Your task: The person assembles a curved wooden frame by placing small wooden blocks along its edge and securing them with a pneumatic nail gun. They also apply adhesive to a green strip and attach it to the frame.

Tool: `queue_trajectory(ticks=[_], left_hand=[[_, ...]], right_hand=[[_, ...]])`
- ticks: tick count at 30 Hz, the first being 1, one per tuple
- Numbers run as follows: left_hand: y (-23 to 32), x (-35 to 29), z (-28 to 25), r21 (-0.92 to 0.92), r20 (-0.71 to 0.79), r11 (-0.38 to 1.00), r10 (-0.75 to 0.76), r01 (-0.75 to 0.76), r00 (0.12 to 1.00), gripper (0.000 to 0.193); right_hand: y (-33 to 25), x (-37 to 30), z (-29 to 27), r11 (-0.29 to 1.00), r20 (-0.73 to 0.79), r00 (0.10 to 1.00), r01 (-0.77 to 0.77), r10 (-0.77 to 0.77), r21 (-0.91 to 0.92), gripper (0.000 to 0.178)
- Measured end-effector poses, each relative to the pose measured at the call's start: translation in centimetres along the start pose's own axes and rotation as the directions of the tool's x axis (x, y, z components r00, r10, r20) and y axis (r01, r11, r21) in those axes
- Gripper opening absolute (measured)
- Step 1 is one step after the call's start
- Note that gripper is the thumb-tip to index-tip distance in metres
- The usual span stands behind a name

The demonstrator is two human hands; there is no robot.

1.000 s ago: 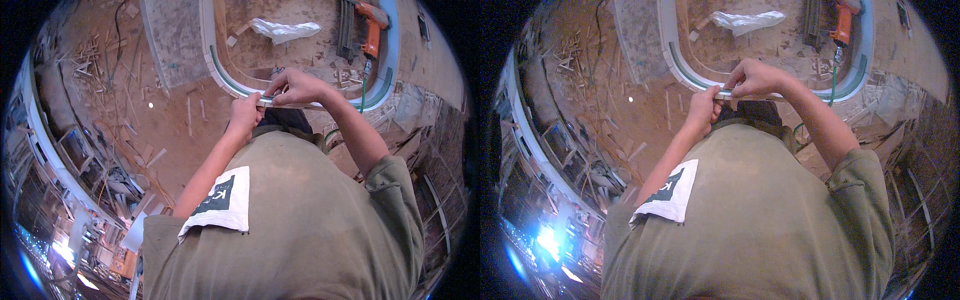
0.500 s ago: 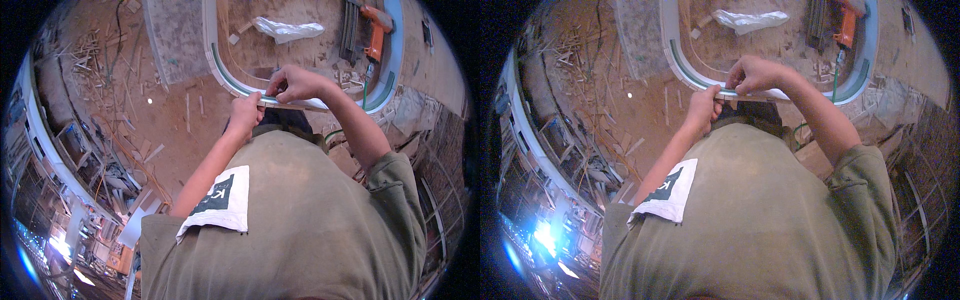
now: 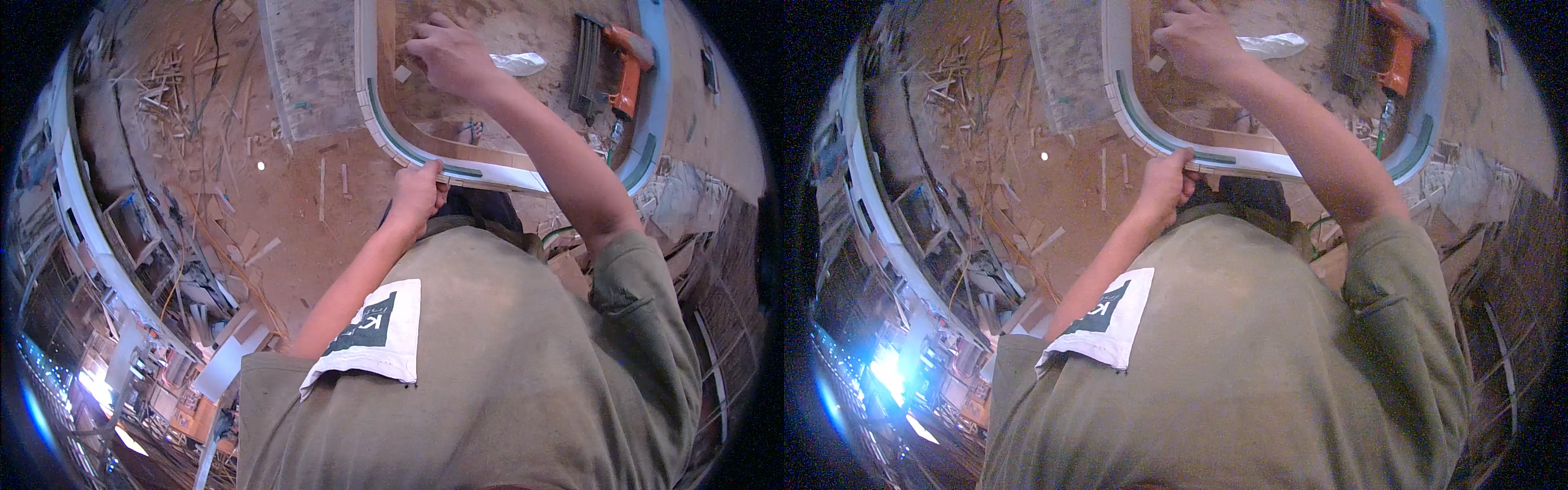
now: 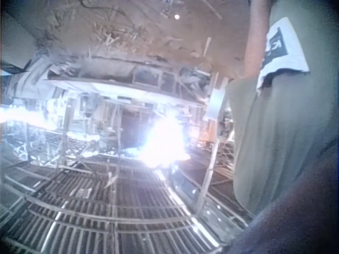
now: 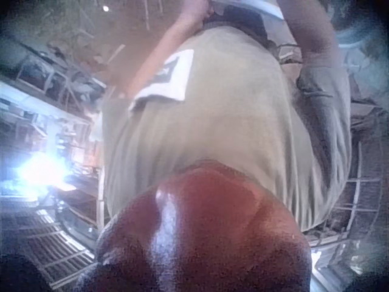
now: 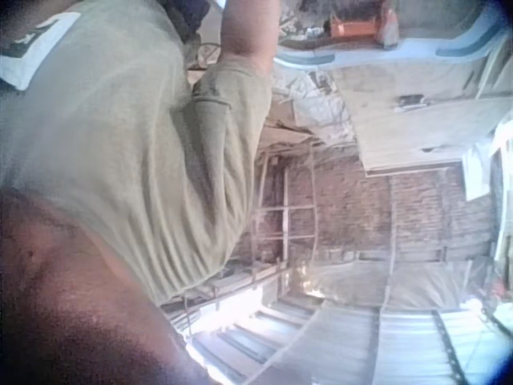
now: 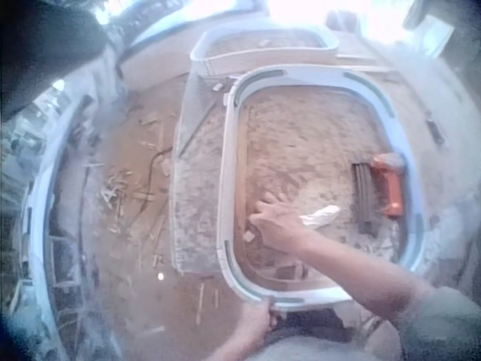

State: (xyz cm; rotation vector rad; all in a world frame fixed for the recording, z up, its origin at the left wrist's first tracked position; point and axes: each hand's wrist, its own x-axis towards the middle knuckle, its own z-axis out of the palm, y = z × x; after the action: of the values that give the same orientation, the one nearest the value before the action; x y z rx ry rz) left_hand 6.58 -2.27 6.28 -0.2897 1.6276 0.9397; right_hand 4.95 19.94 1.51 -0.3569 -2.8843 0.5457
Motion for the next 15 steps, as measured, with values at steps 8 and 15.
queue_trajectory(ticks=[8, 15], left_hand=[[-0.2, 0.0, 0.0, -0.024, 0.013, 1.000, 0.005, -0.005, 1.000, 0.028], [-0.2, 0.2, -0.3, -0.030, 0.026, 1.000, -0.007, 0.008, 1.000, 0.026]], right_hand=[[-4.2, -3.9, -2.2, 0.253, 0.660, 0.751, -0.636, -0.014, 0.729, 0.031], [-5.0, -4.4, -1.1, 0.127, 0.702, 0.711, -0.701, 0.046, 0.702, 0.033]])
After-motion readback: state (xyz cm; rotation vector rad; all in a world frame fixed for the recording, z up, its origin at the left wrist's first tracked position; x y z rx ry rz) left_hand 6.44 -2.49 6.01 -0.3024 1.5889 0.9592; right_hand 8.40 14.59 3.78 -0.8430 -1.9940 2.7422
